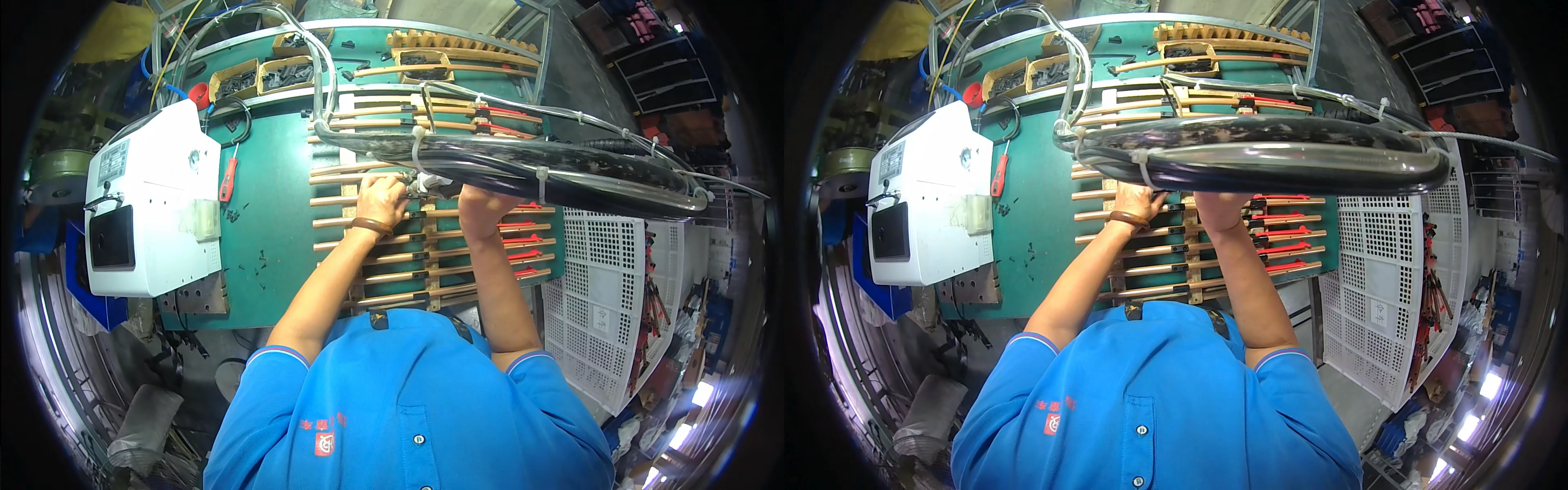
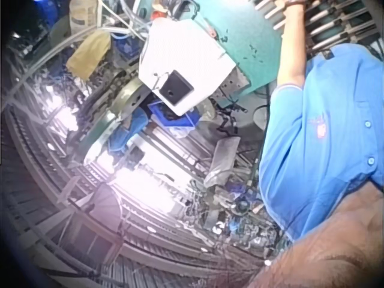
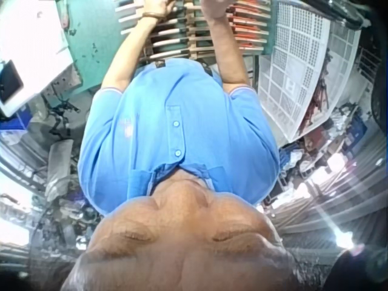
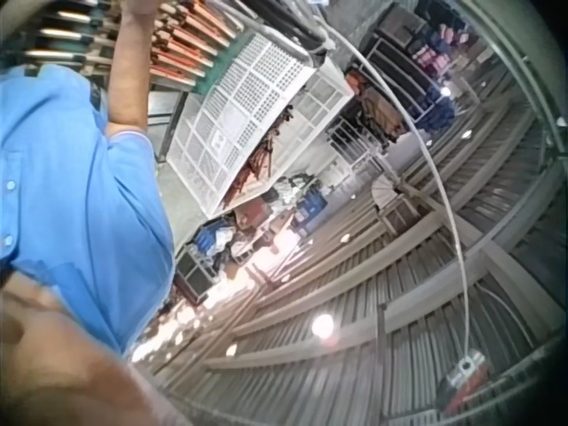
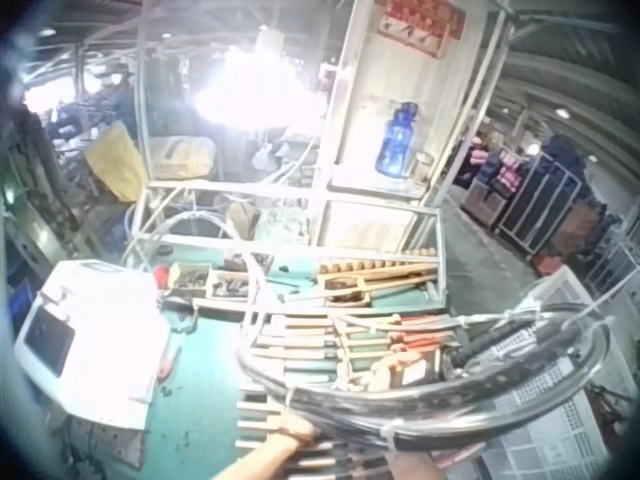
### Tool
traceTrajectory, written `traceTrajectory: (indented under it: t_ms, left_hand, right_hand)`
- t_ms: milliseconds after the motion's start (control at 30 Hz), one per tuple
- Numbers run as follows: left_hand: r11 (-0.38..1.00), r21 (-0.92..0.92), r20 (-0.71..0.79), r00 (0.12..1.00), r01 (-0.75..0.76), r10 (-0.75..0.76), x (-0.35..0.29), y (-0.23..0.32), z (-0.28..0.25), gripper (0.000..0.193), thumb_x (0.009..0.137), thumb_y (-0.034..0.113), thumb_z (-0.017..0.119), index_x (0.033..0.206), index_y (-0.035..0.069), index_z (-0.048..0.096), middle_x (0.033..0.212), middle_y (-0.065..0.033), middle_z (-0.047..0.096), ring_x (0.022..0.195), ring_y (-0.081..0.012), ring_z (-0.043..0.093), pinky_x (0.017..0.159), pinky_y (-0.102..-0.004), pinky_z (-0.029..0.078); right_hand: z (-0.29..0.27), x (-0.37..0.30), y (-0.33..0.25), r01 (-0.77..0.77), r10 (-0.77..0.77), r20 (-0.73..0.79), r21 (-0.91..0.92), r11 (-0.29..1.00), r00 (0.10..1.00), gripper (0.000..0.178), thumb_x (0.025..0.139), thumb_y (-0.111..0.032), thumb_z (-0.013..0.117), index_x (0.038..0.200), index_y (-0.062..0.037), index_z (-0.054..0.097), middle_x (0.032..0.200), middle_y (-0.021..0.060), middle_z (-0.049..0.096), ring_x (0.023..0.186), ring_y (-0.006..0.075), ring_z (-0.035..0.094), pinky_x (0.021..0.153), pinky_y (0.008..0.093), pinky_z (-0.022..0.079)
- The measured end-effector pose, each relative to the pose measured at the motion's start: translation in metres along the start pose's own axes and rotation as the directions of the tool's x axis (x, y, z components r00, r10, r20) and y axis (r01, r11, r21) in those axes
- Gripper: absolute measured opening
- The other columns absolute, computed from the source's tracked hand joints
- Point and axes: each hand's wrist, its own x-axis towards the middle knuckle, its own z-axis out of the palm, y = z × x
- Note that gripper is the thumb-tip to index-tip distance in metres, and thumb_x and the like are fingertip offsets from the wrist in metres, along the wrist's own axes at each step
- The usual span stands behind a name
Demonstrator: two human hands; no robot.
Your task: The person uses a handheld tool to process multiple metal rods clamped in a wooden jig. They then remove the rods, place them into a white basket, and reload the jig with new rods from the basket.
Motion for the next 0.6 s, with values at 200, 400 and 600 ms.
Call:
traceTrajectory:
  t_ms: [200,400,600]
  left_hand:
    - [0.999,0.034,-0.073,0.997,-0.023,0.026,-0.002,-0.001,0.002,0.022,0.063,0.016,0.077,0.079,0.011,0.063,0.088,-0.0041,0.06,0.093,-0.0239,0.058,0.088,-0.0382,0.039]
    - [1.0,-0.018,-0.034,0.999,0.022,-0.022,0.0,0.004,-0.005,0.019,0.064,0.016,0.077,0.078,0.012,0.064,0.088,-0.0034,0.061,0.094,-0.0234,0.058,0.088,-0.0379,0.039]
    - [1.0,-0.027,-0.066,0.998,-0.005,0.004,0.0,0.005,-0.006,0.019,0.064,0.016,0.077,0.079,0.012,0.064,0.088,-0.0036,0.061,0.094,-0.0237,0.058,0.087,-0.0378,0.039]
  right_hand:
    - [-0.005,0.018,-0.001,0.032,-0.02,-0.065,0.18,0.983,0.998,0.024,0.083,0.001,0.06,0.106,0.0049,0.055,0.103,0.0188,0.057,0.091,0.0354,0.057,0.083,0.0469,0.047]
    - [-0.002,0.003,0.003,0.098,-0.098,-0.054,0.008,0.995,0.994,0.029,0.083,0.0,0.06,0.11,0.0066,0.053,0.11,0.0217,0.055,0.1,0.0389,0.055,0.087,0.0511,0.044]
    - [0.006,-0.012,0.009,0.076,-0.076,0.007,0.0,0.997,0.997,0.05,0.093,-0.027,0.052,0.136,-0.0052,0.039,0.142,0.0155,0.033,0.128,0.0344,0.036,0.107,0.0477,0.027]
